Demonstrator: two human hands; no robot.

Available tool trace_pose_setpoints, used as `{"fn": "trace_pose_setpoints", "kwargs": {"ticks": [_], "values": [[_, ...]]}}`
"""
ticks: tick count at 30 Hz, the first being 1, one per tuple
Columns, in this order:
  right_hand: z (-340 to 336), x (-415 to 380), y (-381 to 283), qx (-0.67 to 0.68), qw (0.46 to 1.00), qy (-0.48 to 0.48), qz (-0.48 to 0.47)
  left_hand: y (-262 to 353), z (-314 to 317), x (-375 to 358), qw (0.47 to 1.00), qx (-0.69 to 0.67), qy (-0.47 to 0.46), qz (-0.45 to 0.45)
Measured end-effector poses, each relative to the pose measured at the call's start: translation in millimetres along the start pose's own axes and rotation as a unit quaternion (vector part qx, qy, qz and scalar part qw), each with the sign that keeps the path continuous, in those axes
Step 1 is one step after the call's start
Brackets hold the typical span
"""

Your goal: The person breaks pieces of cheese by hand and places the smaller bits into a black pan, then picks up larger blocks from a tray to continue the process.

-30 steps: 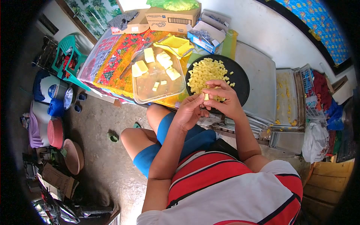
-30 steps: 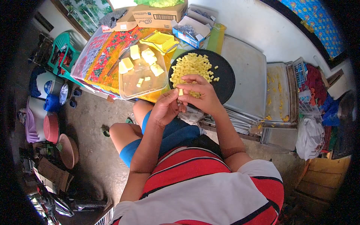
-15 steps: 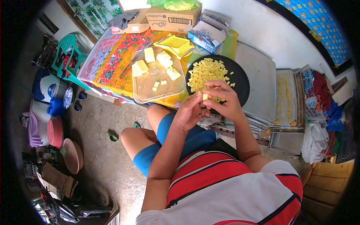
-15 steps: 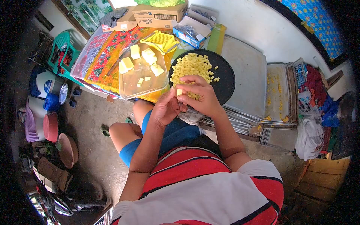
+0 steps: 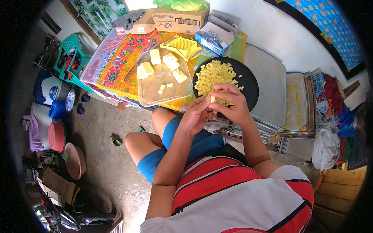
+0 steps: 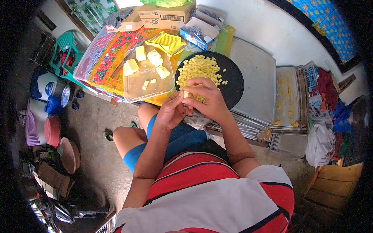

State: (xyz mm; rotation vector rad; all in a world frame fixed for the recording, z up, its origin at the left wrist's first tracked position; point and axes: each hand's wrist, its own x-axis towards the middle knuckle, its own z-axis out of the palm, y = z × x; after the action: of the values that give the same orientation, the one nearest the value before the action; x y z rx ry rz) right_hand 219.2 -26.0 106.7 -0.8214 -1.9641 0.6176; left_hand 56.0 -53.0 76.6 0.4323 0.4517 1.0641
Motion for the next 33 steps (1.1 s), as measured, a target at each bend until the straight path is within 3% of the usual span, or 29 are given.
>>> {"fn": "trace_pose_setpoints", "kwargs": {"ticks": [24,27,30,33], "values": [[0,0,0,-0.021,1.0,0.008,0.015,-4,-7,0,0.999,0.03,0.023,0.013],[-10,-1,24,-0.055,0.991,0.048,0.116,-1,1,-1,0.993,0.08,0.087,0.029],[-23,-4,67,-0.115,0.959,0.02,0.258,5,-11,-3,0.981,0.133,0.136,0.036],[-29,-7,97,-0.158,0.95,-0.007,0.269,13,-16,-7,0.977,0.13,0.159,0.046]]}}
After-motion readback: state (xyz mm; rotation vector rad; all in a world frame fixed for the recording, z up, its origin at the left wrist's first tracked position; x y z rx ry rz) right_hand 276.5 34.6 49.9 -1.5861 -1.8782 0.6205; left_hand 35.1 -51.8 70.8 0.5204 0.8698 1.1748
